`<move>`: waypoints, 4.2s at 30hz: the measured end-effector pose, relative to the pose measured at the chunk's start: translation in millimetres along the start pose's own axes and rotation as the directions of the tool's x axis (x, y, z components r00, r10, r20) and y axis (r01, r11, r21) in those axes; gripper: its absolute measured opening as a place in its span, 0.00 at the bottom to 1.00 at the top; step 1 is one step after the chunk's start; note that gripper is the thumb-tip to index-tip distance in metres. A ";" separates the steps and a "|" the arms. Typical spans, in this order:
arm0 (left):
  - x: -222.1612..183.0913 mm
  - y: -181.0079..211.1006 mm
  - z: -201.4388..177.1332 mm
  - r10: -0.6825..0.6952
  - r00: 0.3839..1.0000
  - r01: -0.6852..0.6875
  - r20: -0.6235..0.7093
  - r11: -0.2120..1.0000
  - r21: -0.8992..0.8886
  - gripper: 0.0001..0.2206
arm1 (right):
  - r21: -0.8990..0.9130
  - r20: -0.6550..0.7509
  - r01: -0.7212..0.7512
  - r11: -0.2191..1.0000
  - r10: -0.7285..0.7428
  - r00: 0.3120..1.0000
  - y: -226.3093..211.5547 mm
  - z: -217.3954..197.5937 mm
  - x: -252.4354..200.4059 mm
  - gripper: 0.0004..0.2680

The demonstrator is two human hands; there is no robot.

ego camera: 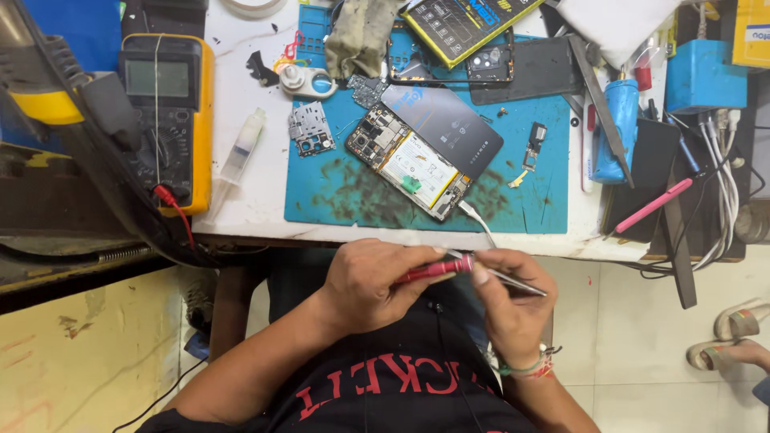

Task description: The person uses a screwdriver and tweezers to disassemble and manipulate internal components of a mobile phone on a workbench, handling a small circuit board and the phone's battery area.

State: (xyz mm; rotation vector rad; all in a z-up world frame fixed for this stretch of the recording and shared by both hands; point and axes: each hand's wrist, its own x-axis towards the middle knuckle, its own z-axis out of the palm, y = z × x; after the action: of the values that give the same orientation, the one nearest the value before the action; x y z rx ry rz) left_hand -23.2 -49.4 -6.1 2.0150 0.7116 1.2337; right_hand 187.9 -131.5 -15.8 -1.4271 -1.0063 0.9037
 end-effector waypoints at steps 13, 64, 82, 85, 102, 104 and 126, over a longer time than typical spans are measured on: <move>-26.6 0.8 0.8 -0.115 0.991 0.111 -0.074 0.992 -0.056 0.08 | 0.513 -0.051 -0.039 0.857 0.076 0.996 5.3 -1.8 -11.4 0.04; 30.9 -39.1 -33.2 -0.224 0.973 0.202 -0.055 0.714 0.671 0.30 | -0.426 0.900 0.862 0.274 0.033 0.434 -90.1 90.7 211.1 0.08; 29.1 -43.4 -34.2 -0.252 0.968 0.194 -0.021 0.690 0.698 0.29 | -0.428 0.903 0.787 0.444 0.236 0.359 -100.1 103.8 242.0 0.06; 28.7 -43.1 -35.0 -0.256 0.966 0.200 -0.023 0.691 0.694 0.29 | -0.342 0.932 0.836 0.429 0.042 0.360 -95.9 91.2 231.1 0.09; 29.2 -41.7 -35.0 -0.266 0.964 0.213 -0.031 0.691 0.690 0.29 | -0.340 0.873 0.843 0.416 -0.194 0.448 -68.3 68.9 197.5 0.14; 29.3 -42.3 -34.9 -0.266 0.963 0.213 -0.030 0.691 0.691 0.29 | -0.405 0.821 0.828 0.387 -0.245 0.516 -64.9 74.1 190.0 0.13; 28.8 -43.6 -33.1 -0.276 0.961 0.205 -0.006 0.700 0.684 0.31 | -0.563 0.509 0.371 0.739 -0.044 0.860 -45.1 84.7 182.2 0.10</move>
State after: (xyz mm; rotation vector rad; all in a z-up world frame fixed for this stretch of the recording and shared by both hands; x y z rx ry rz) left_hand -46.2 7.6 -12.6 2.4194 1.5009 0.7530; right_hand 167.5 69.7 23.1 -1.6301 -1.9666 0.7661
